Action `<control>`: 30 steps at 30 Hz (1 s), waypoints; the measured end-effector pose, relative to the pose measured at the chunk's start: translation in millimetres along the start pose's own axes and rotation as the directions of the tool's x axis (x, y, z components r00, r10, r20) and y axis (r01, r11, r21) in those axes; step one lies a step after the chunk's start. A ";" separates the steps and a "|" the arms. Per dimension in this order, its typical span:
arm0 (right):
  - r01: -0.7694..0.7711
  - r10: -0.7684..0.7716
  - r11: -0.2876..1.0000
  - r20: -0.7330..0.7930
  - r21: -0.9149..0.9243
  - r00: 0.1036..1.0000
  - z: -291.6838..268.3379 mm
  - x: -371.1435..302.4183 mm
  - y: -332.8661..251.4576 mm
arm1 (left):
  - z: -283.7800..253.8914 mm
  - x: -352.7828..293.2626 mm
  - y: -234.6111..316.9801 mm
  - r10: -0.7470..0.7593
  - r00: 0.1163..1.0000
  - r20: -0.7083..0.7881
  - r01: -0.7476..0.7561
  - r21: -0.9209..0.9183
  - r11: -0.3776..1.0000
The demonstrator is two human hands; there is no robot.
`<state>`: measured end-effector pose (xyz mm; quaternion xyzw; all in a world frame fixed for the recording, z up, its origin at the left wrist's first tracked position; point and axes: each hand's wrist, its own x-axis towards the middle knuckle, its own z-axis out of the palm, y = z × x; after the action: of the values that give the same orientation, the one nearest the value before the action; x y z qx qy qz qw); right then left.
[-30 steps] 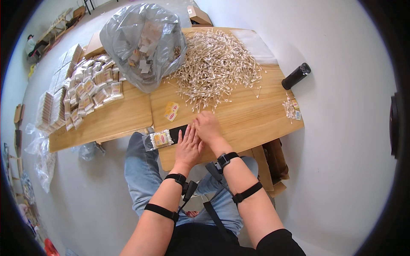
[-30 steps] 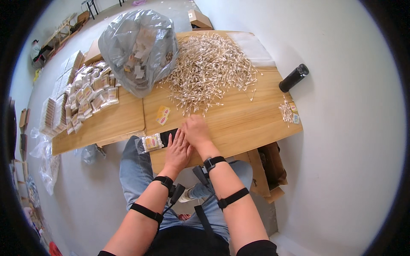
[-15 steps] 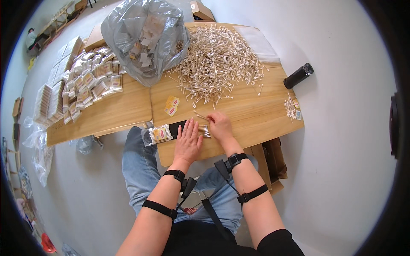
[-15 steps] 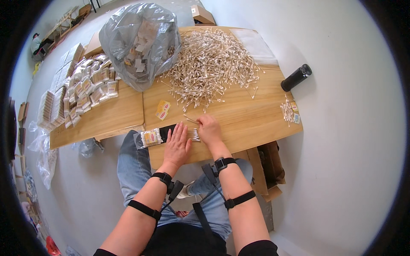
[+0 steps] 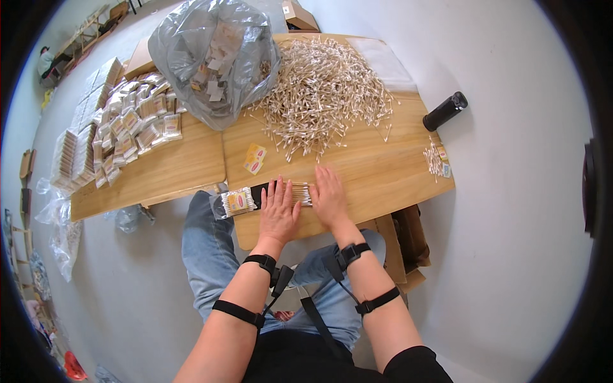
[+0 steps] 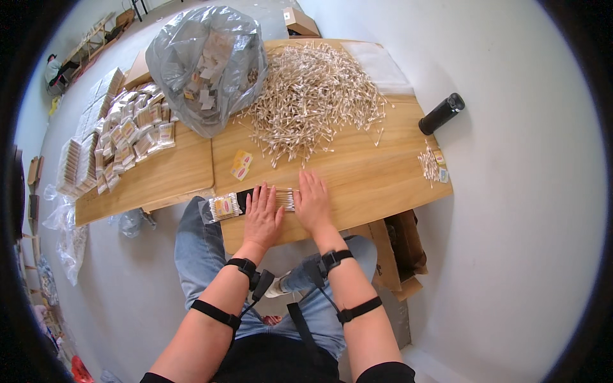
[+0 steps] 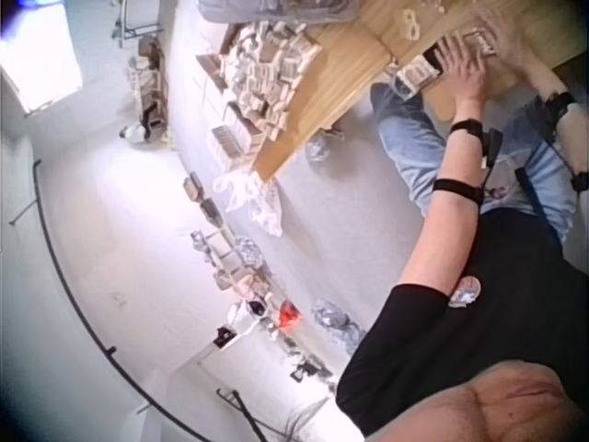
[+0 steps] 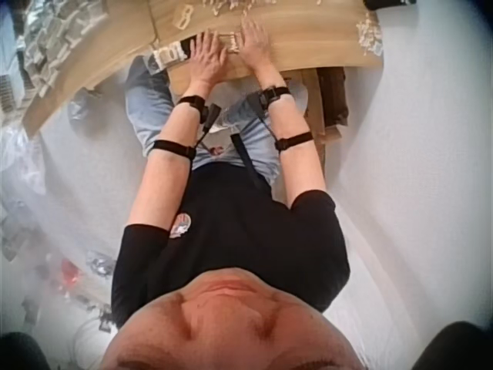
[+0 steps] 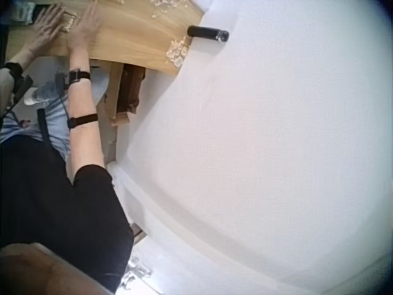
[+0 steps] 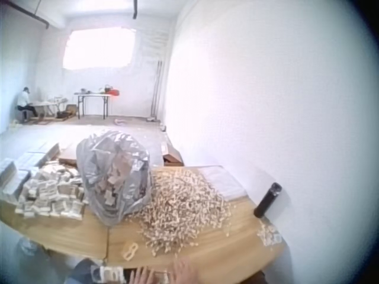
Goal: Manually counting and packaging cotton swabs into small plastic bags.
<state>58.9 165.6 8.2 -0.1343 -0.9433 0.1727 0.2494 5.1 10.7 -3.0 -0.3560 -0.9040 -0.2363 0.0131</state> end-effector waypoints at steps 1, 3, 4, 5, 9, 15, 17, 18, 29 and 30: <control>0.028 -0.021 0.992 0.057 -0.125 0.998 0.9 -7.1 -3.9 | 0.2 0.1 0.1 0.007 1.000 0.008 -0.007 -0.006 1.000; 0.039 -0.019 0.986 0.125 -0.162 0.992 -0.1 -15.9 -8.4 | 0.1 0.0 0.3 0.015 1.000 0.021 -0.015 -0.013 1.000; 0.054 -0.015 0.979 0.194 -0.198 0.981 -1.2 -18.7 -11.0 | -0.4 1.0 -0.1 0.014 0.999 0.042 -0.013 -0.005 1.000; 0.051 -0.011 0.979 0.196 -0.199 0.981 -0.2 -19.1 -13.9 | -1.2 0.9 -0.3 0.012 0.998 0.062 -0.012 0.003 1.000; 0.135 -0.068 0.971 0.313 -0.197 0.947 0.0 -11.7 -18.4 | 2.5 2.1 -2.7 0.023 0.999 0.023 -0.022 -0.026 0.999; 0.150 -0.071 0.963 0.327 -0.224 0.942 -1.3 -12.0 -24.9 | -2.5 1.8 -1.7 0.023 1.000 -0.005 -0.023 -0.021 1.000; 0.140 -0.057 0.961 0.322 -0.239 0.945 -3.2 -11.1 -26.5 | -3.1 -2.9 -6.8 0.060 0.993 -0.104 -0.073 -0.120 0.990; 0.121 -0.045 0.968 0.318 -0.221 0.947 -2.8 -11.7 -26.4 | -7.0 -4.2 -8.4 0.077 0.978 -0.196 -0.120 -0.215 0.969; 0.064 -0.031 0.988 0.236 -0.137 0.971 -9.5 -14.5 -24.4 | -292.9 -48.3 41.3 -0.116 0.745 -0.657 -0.667 -0.737 -0.114; 0.080 -0.048 0.988 0.221 -0.136 0.974 -8.0 -13.0 -27.0 | -325.2 -53.3 45.8 0.171 0.667 -0.725 -0.737 -0.676 0.006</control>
<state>69.4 138.8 19.8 -0.1019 -0.9787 0.1097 0.1402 27.6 -136.2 294.6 -0.4985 -0.3373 -0.7950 0.0752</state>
